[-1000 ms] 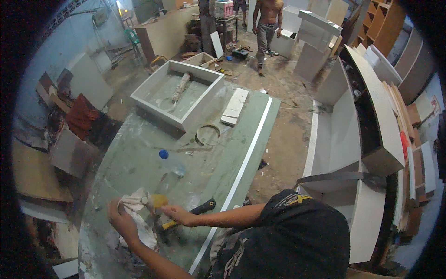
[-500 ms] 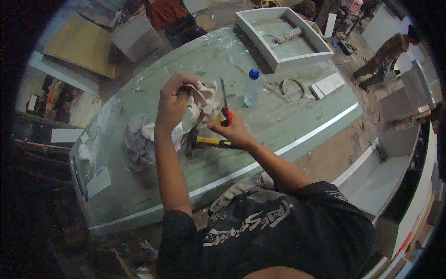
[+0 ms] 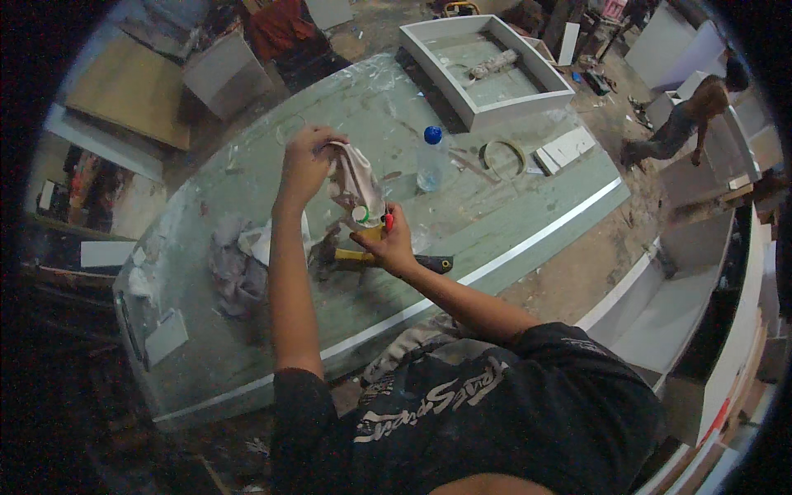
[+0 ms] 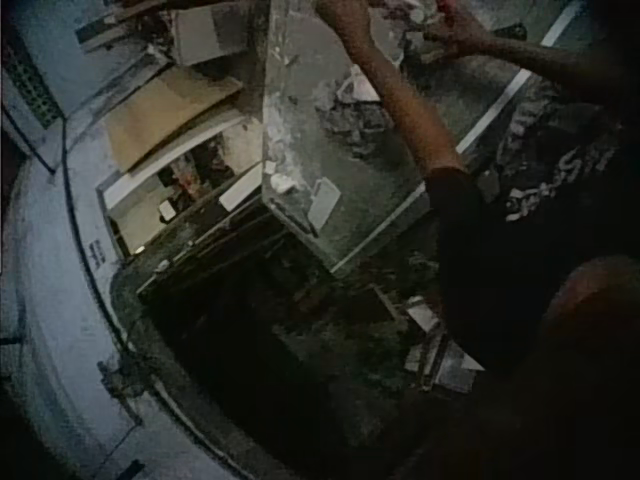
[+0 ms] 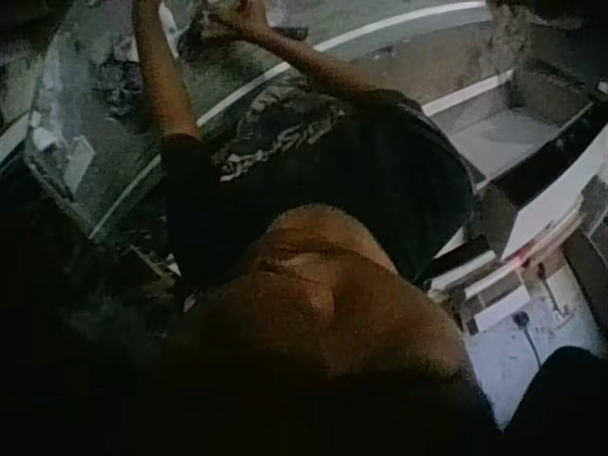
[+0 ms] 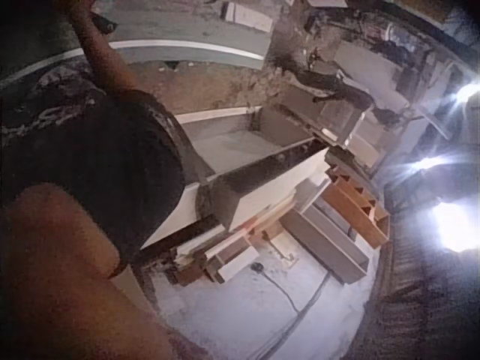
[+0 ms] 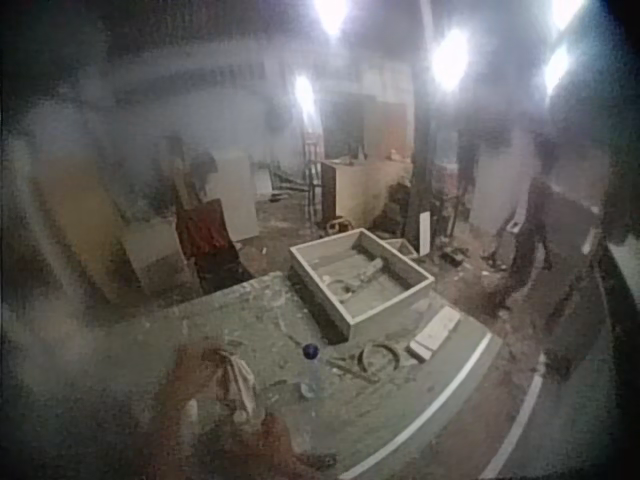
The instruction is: The person cleans a bottle cap using a cloth and then uses a small blade to remove or scrape the top of the cap.
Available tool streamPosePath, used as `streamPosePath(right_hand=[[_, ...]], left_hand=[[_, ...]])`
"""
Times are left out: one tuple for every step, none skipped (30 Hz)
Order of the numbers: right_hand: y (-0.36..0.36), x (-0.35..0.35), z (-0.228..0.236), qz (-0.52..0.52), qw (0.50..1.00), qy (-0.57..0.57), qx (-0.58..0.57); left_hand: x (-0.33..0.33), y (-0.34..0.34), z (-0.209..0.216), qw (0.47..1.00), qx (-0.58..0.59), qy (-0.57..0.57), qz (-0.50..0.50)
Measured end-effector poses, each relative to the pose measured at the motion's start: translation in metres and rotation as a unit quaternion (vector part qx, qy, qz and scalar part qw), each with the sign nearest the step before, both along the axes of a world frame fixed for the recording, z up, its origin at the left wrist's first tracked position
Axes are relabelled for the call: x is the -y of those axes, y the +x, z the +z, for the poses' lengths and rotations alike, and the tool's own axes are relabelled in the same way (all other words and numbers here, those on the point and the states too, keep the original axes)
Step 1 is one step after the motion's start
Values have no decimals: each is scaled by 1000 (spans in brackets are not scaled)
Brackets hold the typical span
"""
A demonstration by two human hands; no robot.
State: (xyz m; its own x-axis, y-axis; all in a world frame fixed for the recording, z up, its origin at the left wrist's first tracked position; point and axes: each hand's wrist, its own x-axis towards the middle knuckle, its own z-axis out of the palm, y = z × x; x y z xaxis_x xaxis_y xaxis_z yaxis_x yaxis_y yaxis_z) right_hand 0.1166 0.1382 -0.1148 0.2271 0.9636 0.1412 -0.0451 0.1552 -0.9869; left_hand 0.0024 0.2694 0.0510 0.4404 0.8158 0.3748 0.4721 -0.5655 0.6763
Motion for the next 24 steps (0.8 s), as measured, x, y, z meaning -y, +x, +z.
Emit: streamPosePath(right_hand=[[-4, 3, 0, -6, 1000, 4, 3], [-5, 4, -1, -2, 1000, -13, -10], [-6, 4, -3, 3, 999, -29, -23], [-5, 5, -2, 6, 998, -46, -35], [-5, 7, -2, 13, 997, -20, -74], [-4, 11, -1, 20, 993, 6, -114], [-1, 16, -5, 26, 987, 29, -154], [6, 18, -9, 10, 993, 33, -115], [20, 22, -14, -6, 996, 38, -76], [39, 29, -24, -24, 998, 38, -35], [62, 35, -32, 26, 997, -42, -54], [85, 35, -35, 76, 988, -117, -72], [95, 37, -22, 76, 987, -125, -73], [103, 38, 2, 75, 986, -132, -74], [114, 37, 18, 104, 989, -101, 10], [124, 34, 31, 133, 984, -68, 92], [129, 30, 46, 158, 971, -36, 174], [129, 25, 61, 186, 954, -24, 233], [126, 19, 76, 214, 933, -11, 289], [121, 12, 91, 240, 908, 2, 344], [116, 5, 107, 267, 885, -15, 380], [110, -2, 112, 286, 872, -34, 396], [105, -11, 116, 303, 858, -51, 412], [101, -18, 117, 321, 843, -68, 427]], left_hand=[[-6, 1, -6, 1000, -15, 5, -2], [-12, 5, -12, 999, -28, 13, -7], [-15, 7, -18, 999, -43, 14, -5], [-17, 12, -23, 998, -55, 14, -5], [-19, 13, -26, 998, -69, 14, -5], [-21, 12, -28, 998, -62, -2, -13], [-20, 13, -29, 998, -55, -22, -22], [-19, 14, -30, 997, -49, -42, -32], [-20, 14, -29, 997, -50, -44, -42], [-17, 17, -25, 996, -50, -51, -55], [-15, 17, -23, 995, -51, -58, -64], [-16, 17, -22, 994, -45, -62, -77], [-16, 14, -24, 993, -39, -69, -84], [-16, 10, -26, 992, -34, -76, -92], [-17, 10, -25, 991, -30, -91, -95], [-17, 10, -24, 989, -26, -106, -97], [-18, 11, -22, 987, -23, -122, -101], [-19, 12, -20, 985, -33, -133, -107], [-19, 11, -15, 982, -45, -143, -112], [-19, 9, -11, 980, -58, -153, -117], [-21, 12, -4, 977, -79, -146, -135], [-22, 13, 0, 973, -102, -141, -152], [-23, 15, 5, 969, -124, -134, -168], [-22, 17, 9, 966, -109, -157, -174]])
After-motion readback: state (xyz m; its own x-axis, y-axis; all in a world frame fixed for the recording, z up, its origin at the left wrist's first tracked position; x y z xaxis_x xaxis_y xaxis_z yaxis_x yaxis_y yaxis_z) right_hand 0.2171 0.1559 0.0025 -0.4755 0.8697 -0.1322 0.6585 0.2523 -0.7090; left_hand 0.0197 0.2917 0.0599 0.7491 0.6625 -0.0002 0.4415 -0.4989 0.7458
